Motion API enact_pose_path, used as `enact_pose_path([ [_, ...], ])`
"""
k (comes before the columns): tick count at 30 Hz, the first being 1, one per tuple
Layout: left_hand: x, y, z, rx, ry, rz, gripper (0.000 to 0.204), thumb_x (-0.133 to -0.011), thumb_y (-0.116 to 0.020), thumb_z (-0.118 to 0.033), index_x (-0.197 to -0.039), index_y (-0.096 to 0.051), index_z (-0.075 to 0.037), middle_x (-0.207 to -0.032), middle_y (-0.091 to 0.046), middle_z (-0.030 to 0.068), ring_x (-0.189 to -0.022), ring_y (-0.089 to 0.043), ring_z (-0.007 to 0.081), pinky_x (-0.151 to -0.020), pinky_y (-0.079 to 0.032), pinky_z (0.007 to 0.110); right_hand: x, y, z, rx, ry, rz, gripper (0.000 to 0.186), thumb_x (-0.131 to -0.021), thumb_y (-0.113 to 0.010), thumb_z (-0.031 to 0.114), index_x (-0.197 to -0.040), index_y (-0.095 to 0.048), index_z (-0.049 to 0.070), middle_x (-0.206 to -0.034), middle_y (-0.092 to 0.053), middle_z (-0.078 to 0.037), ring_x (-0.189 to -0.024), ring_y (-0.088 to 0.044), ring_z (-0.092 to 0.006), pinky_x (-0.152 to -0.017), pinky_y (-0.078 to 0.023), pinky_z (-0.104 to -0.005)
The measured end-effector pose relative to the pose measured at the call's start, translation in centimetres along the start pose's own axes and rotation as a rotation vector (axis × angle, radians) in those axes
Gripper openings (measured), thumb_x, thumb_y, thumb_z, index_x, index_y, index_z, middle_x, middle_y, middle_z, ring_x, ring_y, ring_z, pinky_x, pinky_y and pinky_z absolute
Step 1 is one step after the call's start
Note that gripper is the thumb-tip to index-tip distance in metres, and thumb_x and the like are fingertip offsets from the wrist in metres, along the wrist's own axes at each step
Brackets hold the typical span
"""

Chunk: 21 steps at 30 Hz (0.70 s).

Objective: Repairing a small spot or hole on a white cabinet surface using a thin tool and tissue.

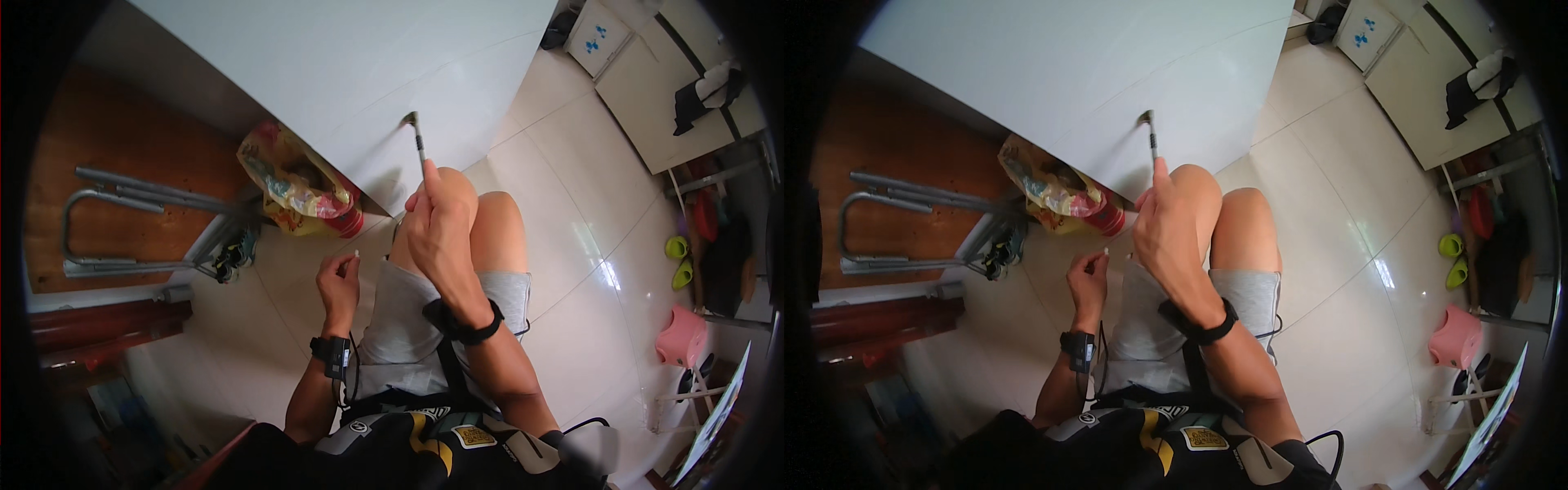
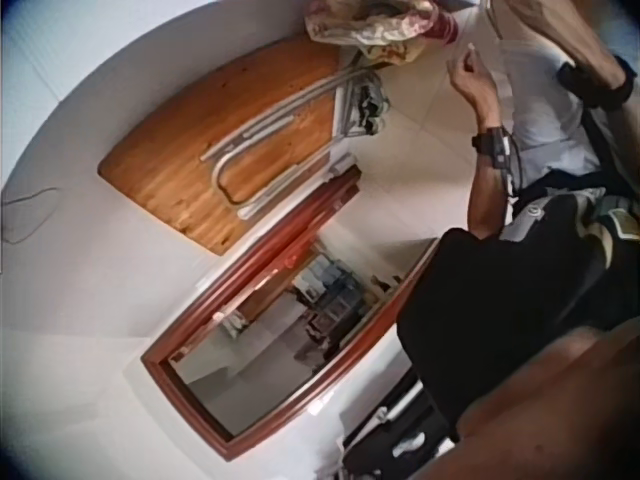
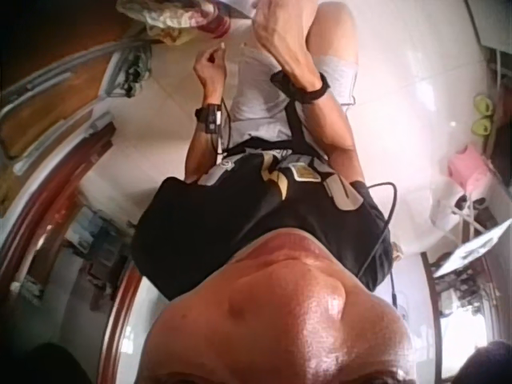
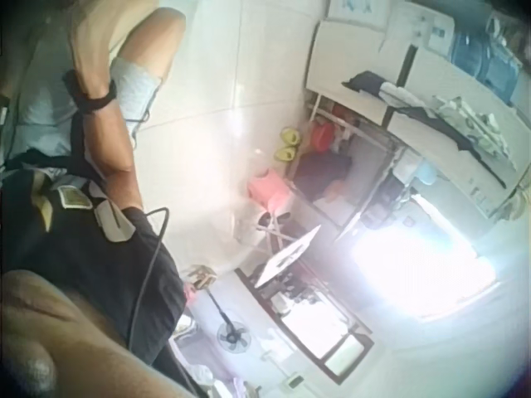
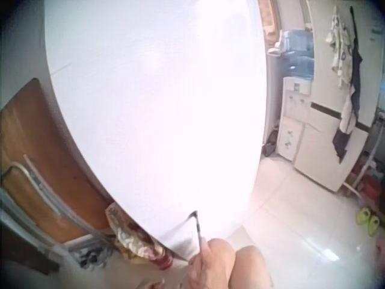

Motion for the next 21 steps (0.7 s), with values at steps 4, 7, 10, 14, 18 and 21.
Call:
enact_pose_path([
  [4,0.3,0.0,0.1,0.071,-0.009,-0.004,0.009,-0.085,-0.076,-0.007,-0.091,-0.073,-0.002,-0.079,-0.061,0.0066,-0.064,-0.056,0.0151,-0.06,-0.046,0.029,2.5,-2.4,2.9,0.035,0.271,0.091,0.045,-0.095,-0.044,-0.006,-0.139,-0.047,-0.011,-0.075,-0.061,-0.011,-0.065,-0.059,-0.0202,-0.061,-0.048,-0.0314],
  [7,0.5,-0.2,-0.2,0.056,-0.01,-0.002,0.009,-0.085,-0.076,-0.007,-0.092,-0.074,-0.002,-0.08,-0.062,0.0063,-0.065,-0.056,0.0149,-0.061,-0.046,0.028,1.5,-1.8,0.8,0.101,0.124,0.05,0.046,-0.094,-0.044,-0.006,-0.14,-0.045,-0.011,-0.075,-0.061,-0.012,-0.066,-0.06,-0.021,-0.062,-0.049,-0.0319],
  [10,0.8,-0.5,0.6,0.057,0.048,0.012,0.009,-0.085,-0.075,-0.007,-0.091,-0.073,-0.002,-0.079,-0.062,0.0059,-0.065,-0.056,0.0147,-0.061,-0.046,0.028,1.3,-2.3,-1.0,0.096,0.085,0.076,0.048,-0.093,-0.045,-0.006,-0.141,-0.043,-0.012,-0.075,-0.062,-0.012,-0.066,-0.061,-0.0232,-0.063,-0.05,-0.0341],
  [14,0.8,-0.3,2.2,0.139,0.067,0.015,0.009,-0.085,-0.076,-0.008,-0.091,-0.073,-0.001,-0.078,-0.062,0.0057,-0.065,-0.056,0.0136,-0.061,-0.046,0.028,3.1,-4.6,1.3,0.112,0.246,0.118,0.05,-0.092,-0.045,-0.005,-0.141,-0.042,-0.013,-0.074,-0.062,-0.014,-0.065,-0.062,-0.0237,-0.061,-0.05,-0.0338],
  [18,0.5,-0.4,2.0,0.041,0.096,0.022,0.01,-0.084,-0.076,-0.008,-0.091,-0.074,-0.001,-0.077,-0.061,0.0058,-0.065,-0.054,0.0132,-0.061,-0.045,0.028,3.0,-4.4,-0.6,0.105,0.054,0.177,0.048,-0.092,-0.045,-0.005,-0.14,-0.044,-0.013,-0.075,-0.062,-0.015,-0.065,-0.062,-0.026,-0.061,-0.05,-0.0338],
  [21,0.5,-0.2,2.4,0.143,0.067,0.005,0.01,-0.084,-0.076,-0.008,-0.091,-0.074,-0.001,-0.077,-0.061,0.0056,-0.063,-0.053,0.0136,-0.059,-0.044,0.028,4.0,-5.4,1.4,0.085,0.205,0.195,0.045,-0.094,-0.044,-0.003,-0.138,-0.046,-0.014,-0.073,-0.062,-0.014,-0.062,-0.062,-0.0249,-0.06,-0.05,-0.0337],
])
Point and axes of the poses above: each hand's wrist, its own x-axis away from the middle knuckle, its own y-axis out of the back of the hand, z = x × y, the point moved 10 cm from there along -x, towards the middle knuckle
